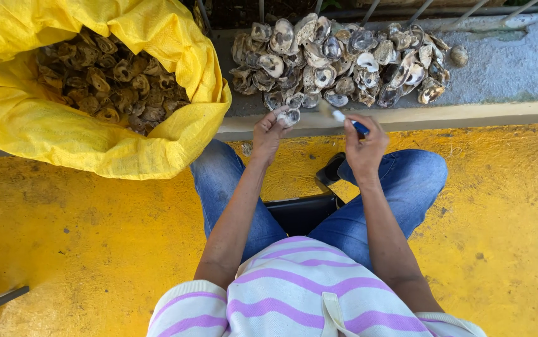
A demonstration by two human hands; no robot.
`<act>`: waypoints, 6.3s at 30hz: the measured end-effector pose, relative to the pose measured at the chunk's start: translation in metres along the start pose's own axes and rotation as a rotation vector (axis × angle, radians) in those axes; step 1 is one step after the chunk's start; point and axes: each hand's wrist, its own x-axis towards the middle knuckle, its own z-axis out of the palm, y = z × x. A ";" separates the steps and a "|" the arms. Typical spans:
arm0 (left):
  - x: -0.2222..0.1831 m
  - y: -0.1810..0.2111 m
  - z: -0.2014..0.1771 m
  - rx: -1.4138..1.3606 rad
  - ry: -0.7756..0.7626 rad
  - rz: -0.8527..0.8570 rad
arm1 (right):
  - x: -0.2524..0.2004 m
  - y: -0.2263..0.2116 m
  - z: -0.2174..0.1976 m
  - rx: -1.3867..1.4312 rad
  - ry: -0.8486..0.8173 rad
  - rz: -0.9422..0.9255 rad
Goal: Cleaning oyster shells with a brush.
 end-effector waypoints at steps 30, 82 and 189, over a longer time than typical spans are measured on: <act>0.015 -0.022 -0.011 -0.077 0.110 -0.045 | 0.011 0.027 -0.011 -0.060 0.078 -0.067; 0.080 -0.135 0.117 -0.269 0.495 -0.214 | 0.048 0.061 -0.123 0.733 0.189 0.093; -0.011 -0.071 -0.071 1.022 -0.098 0.089 | -0.007 0.094 -0.009 -0.016 -0.101 0.277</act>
